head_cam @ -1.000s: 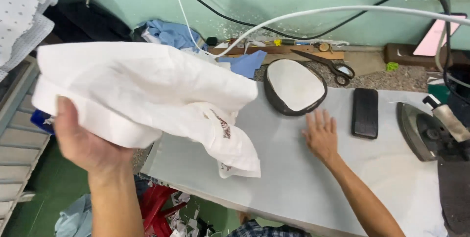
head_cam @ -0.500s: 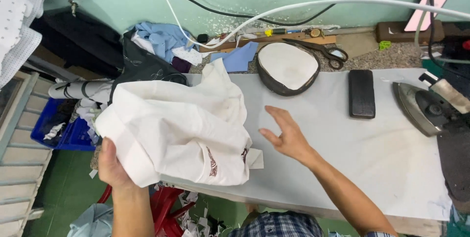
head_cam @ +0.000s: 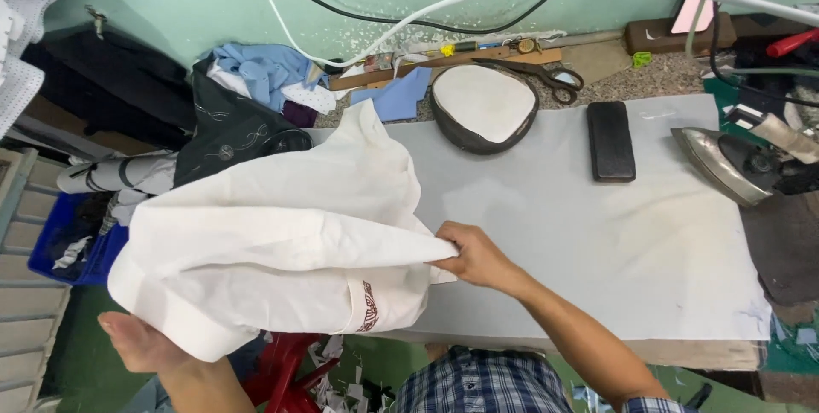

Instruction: The person irons a white shirt on a flat ironing board using a steam iron and a small pressing pad. They repeatedly reposition the shirt, use the pad to press specific areas like the collar and embroidered sections, and smooth the fabric with their hands.

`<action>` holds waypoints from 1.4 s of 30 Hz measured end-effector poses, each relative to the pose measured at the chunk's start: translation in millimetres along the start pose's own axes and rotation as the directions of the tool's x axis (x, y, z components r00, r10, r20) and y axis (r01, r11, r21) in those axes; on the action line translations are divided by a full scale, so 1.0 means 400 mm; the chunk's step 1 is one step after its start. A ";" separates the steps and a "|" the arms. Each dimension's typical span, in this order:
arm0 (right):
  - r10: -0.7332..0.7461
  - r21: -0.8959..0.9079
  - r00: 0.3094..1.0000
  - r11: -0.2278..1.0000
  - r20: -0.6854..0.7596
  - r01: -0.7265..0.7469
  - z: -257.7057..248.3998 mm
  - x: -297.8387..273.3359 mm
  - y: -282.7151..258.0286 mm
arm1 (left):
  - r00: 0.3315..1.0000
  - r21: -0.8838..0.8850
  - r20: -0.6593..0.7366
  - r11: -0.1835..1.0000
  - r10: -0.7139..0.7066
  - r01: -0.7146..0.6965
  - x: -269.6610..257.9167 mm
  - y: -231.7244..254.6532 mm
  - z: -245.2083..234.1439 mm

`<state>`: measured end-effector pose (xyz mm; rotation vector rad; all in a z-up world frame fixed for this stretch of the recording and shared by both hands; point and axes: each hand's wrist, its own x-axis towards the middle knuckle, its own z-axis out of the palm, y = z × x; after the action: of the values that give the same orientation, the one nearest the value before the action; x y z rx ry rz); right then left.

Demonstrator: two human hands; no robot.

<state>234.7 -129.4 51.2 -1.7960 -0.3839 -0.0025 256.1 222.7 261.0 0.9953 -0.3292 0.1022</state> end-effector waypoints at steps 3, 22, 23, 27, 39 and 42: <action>0.154 -0.056 0.985 0.986 -0.075 -0.158 -0.098 -0.053 -0.007 | 0.988 0.287 -0.143 0.952 -0.064 0.103 -0.012 -0.040 0.027; -0.621 -0.872 0.666 0.480 -0.413 -0.092 -0.493 0.238 -0.239 | 0.994 0.401 0.111 0.914 0.012 -0.056 0.492 -0.118 -0.004; -0.669 -0.824 0.590 0.566 -0.452 0.010 -0.513 0.236 -0.281 | 0.968 0.417 0.224 0.887 0.113 -0.200 0.497 -0.099 -0.014; -0.449 -0.578 0.693 0.814 -0.564 0.058 -0.468 0.089 -0.262 | 0.982 0.543 0.172 0.825 0.074 -0.157 0.337 -0.175 -0.050; -0.005 -0.779 0.946 0.569 -0.323 -0.263 0.016 -0.460 0.414 | 0.928 0.998 0.052 0.041 -0.369 -0.039 -0.130 -0.571 -0.415; 0.033 -0.764 0.956 0.594 -0.292 -0.254 0.072 -0.487 0.372 | 0.935 1.000 0.006 0.001 -0.353 -0.006 -0.170 -0.548 -0.440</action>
<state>83.6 -182.9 -136.3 -2.6909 -0.0217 -0.3389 282.7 255.2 -25.1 2.5984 -0.3462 -0.0708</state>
